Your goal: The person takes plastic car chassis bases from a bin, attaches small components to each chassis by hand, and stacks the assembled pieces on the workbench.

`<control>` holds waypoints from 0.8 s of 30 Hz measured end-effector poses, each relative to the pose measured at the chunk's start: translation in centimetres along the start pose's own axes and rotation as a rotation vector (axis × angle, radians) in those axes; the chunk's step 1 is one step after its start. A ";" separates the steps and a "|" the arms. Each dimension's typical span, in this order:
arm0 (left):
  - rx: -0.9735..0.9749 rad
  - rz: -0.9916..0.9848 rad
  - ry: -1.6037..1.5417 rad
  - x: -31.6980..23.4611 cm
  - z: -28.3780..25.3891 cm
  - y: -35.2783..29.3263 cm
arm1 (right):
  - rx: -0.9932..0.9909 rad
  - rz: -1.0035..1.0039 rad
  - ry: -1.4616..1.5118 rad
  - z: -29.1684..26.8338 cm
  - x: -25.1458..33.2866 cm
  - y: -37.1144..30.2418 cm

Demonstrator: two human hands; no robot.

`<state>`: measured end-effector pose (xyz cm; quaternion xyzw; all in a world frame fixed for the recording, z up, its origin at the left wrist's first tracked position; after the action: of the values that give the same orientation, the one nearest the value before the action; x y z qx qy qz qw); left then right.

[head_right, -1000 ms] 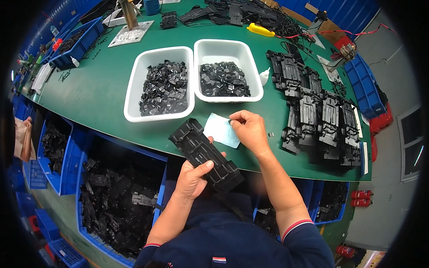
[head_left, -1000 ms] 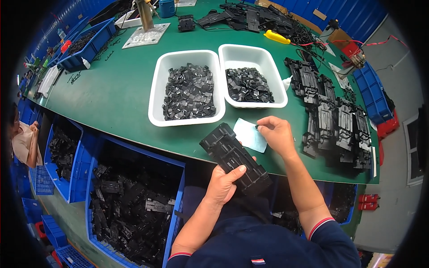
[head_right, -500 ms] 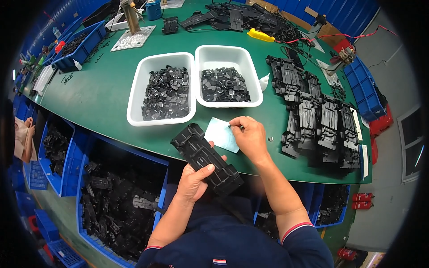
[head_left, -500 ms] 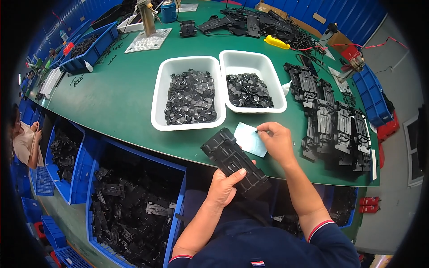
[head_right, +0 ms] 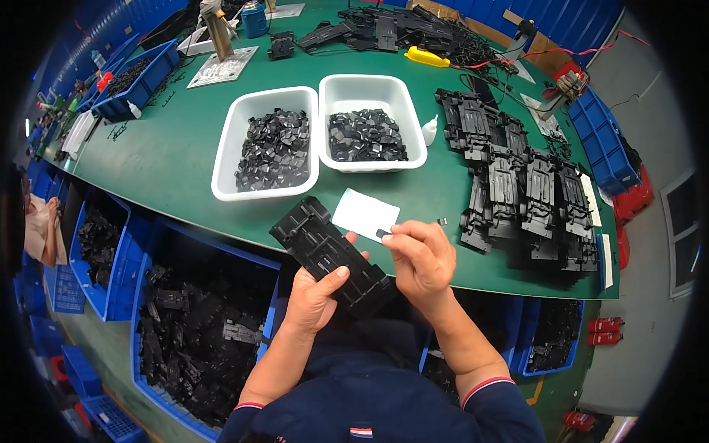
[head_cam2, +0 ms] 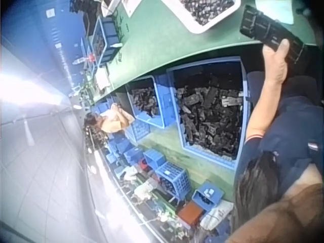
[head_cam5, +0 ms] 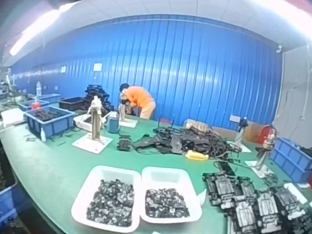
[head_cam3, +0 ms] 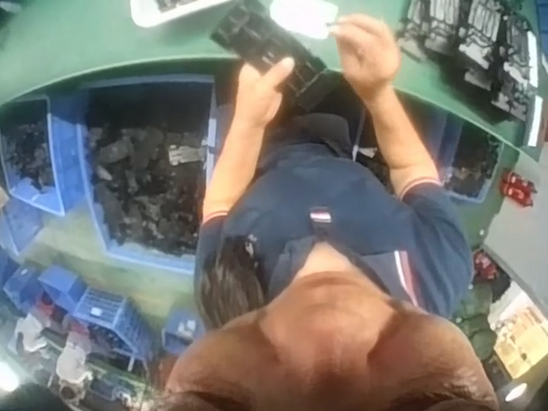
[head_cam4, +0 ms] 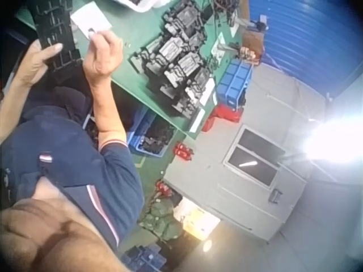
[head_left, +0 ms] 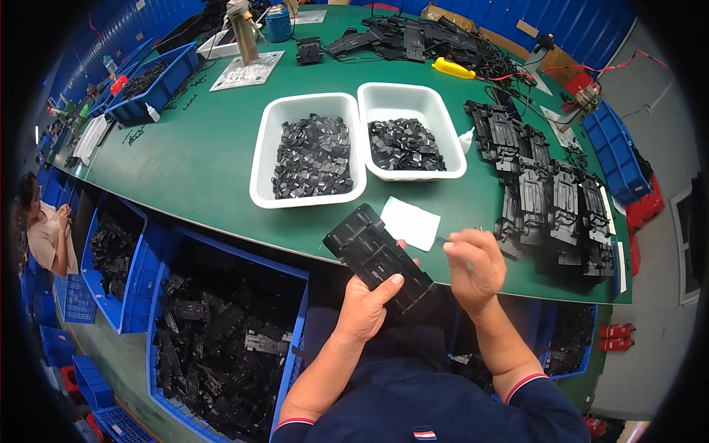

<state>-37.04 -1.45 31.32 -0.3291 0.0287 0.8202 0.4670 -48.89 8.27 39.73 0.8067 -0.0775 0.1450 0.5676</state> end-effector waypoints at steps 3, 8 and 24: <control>0.024 0.020 0.056 -0.2 0.5 -1.0 | -0.010 -0.049 0.005 -0.3 1.2 -0.4; 0.053 0.117 0.313 -0.9 0.9 -2.8 | 0.018 -0.145 0.034 -0.1 2.7 -0.8; 0.008 0.195 0.385 -0.6 -0.3 -3.1 | 0.073 0.238 0.102 1.7 0.7 -0.7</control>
<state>-34.23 -0.26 32.26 -0.4735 0.1527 0.7834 0.3726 -47.76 6.91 38.80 0.8037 -0.1381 0.2548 0.5197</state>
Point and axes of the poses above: each hand's wrist, its own y-axis towards the middle knuckle, its own z-axis out of the palm, x = y × z, the point moved 4 cm from there along y, towards the middle knuckle, and after that the axes turned 8 degrees about -x, right-handed, at the moved point
